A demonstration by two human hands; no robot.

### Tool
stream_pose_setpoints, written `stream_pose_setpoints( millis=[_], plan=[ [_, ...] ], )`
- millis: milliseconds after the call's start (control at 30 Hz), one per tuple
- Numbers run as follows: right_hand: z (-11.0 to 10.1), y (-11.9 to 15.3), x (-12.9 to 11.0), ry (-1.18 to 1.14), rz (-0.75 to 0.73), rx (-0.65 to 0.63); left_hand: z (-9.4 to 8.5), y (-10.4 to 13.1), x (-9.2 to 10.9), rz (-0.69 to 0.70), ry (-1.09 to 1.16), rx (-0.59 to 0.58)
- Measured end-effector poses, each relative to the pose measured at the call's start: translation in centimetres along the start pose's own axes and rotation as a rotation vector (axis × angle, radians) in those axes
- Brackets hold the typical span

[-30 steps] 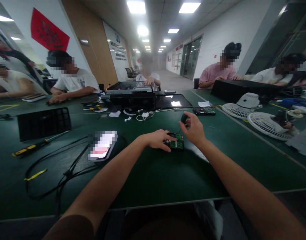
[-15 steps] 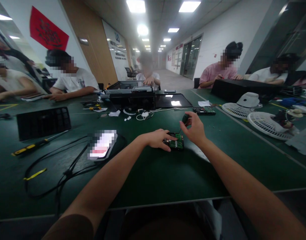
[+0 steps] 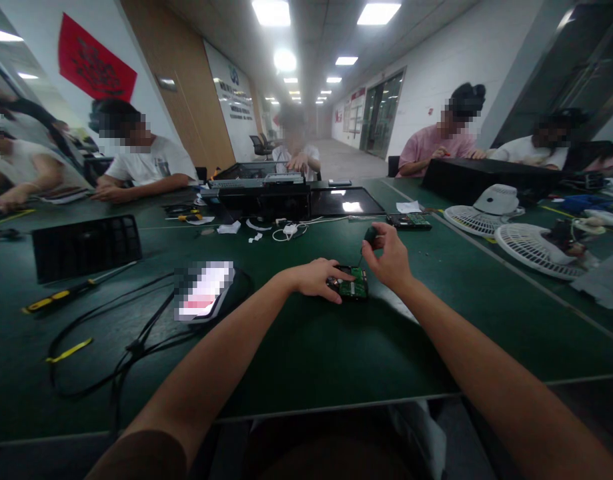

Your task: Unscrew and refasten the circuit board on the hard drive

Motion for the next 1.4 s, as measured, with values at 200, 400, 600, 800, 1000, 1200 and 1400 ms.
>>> stream_pose_setpoints(
  millis=[200,400,600,800,1000,1200,1400],
  plan=[
    [-0.2,-0.17,-0.07,0.006,-0.005,0.007,-0.06,0.05,-0.17,0.005,0.036,0.013],
    [-0.21,-0.19,0.2,-0.011,0.009,0.002,0.12,0.15,-0.45,0.003,0.052,0.019],
    [-0.26,-0.23,0.04,0.017,-0.028,0.001,0.16,0.16,-0.69,-0.023,0.038,0.008],
    [-0.12,-0.09,0.41,0.071,-0.013,0.01,0.18,0.05,-0.58,0.0,0.031,0.031],
    [0.1,0.18,0.73,0.049,0.051,-0.003,0.17,0.07,-0.5,0.005,0.013,0.026],
    [0.14,0.14,0.66,0.053,0.034,-0.007,-0.02,0.14,-0.28,-0.008,0.011,0.012],
    [0.09,0.09,0.61,0.061,0.022,-0.002,0.02,0.08,-0.26,-0.007,0.004,0.009]
  ],
)
Point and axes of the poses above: each hand's wrist, its own y-axis away from the middle knuckle, its own z-axis out of the palm, x = y × z, the point moved 4 cm from there along -y, towards the middle knuckle, and after that the axes turned 6 degrees about x, right-handed, at the moved point
